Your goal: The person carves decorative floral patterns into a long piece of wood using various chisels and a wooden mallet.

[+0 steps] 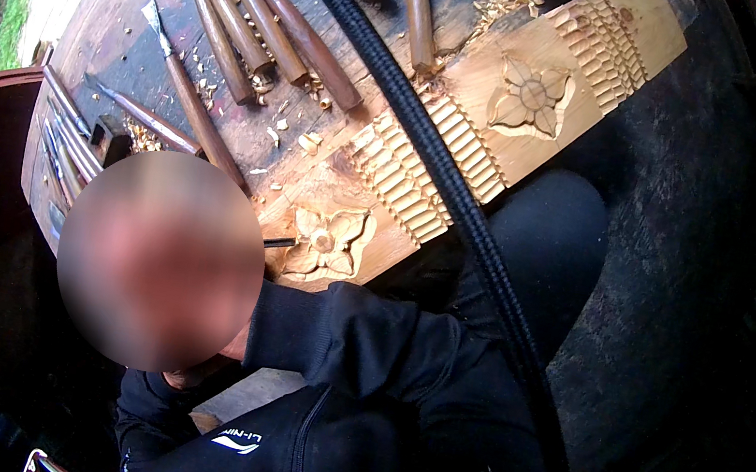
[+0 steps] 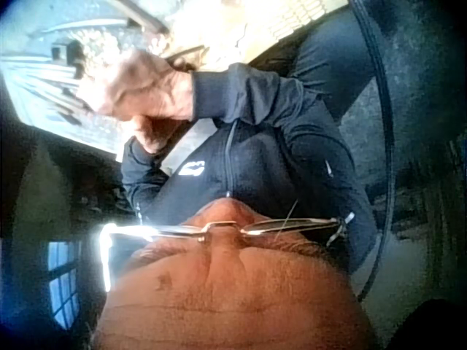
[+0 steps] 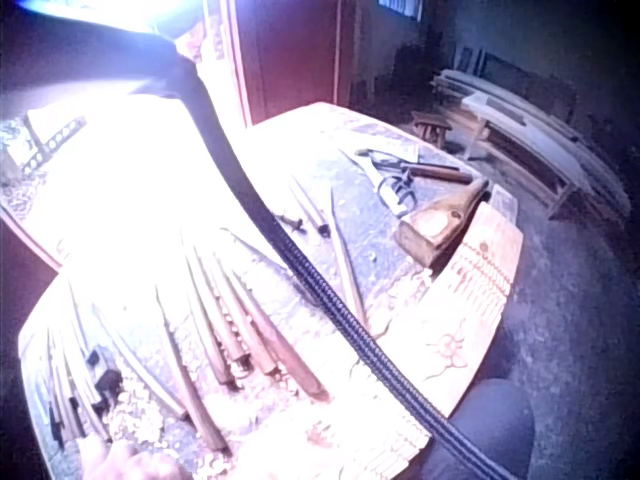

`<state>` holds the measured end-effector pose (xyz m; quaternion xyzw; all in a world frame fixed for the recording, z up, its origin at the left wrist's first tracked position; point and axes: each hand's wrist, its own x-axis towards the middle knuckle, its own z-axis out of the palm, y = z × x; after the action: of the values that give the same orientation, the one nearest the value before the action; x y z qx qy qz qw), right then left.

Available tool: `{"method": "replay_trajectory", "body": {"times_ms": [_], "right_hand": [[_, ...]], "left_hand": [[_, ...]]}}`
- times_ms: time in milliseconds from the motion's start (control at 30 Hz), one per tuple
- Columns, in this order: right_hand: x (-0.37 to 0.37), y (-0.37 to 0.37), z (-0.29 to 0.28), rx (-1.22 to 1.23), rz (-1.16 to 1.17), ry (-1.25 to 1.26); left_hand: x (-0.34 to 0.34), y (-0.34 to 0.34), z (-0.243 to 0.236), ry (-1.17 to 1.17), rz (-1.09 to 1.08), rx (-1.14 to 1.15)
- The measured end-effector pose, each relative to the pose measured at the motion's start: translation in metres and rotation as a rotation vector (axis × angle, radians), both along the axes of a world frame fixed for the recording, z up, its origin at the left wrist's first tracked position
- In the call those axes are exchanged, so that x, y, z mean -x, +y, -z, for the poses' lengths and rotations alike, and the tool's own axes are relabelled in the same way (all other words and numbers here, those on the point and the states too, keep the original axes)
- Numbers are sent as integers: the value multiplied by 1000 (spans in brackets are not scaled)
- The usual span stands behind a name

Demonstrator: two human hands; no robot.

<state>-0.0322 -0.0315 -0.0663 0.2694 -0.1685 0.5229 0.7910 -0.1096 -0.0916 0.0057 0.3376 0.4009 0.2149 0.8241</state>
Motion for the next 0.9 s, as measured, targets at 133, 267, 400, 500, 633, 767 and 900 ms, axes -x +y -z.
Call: {"method": "replay_trajectory", "body": {"times_ms": [133,267,400,500,633,767,900], "right_hand": [[-18,-14,18,154,52,-548],[-31,-30,15,337,398,-1255],[-32,-34,4,400,604,-1634],[-34,-34,-4,433,744,-1804],[-37,-34,-12,462,912,-1940],[-38,-36,-13,484,1035,-2000],[-35,-42,-8,507,1100,-1985]], "left_hand": [[0,1,0,2,10,-2],[-1,3,0,2,3,-6],[-2,4,1,4,2,-3],[-2,4,2,10,3,-5],[-3,5,2,8,6,-6],[-3,6,2,10,12,-6],[-4,8,2,12,24,-5]]}}
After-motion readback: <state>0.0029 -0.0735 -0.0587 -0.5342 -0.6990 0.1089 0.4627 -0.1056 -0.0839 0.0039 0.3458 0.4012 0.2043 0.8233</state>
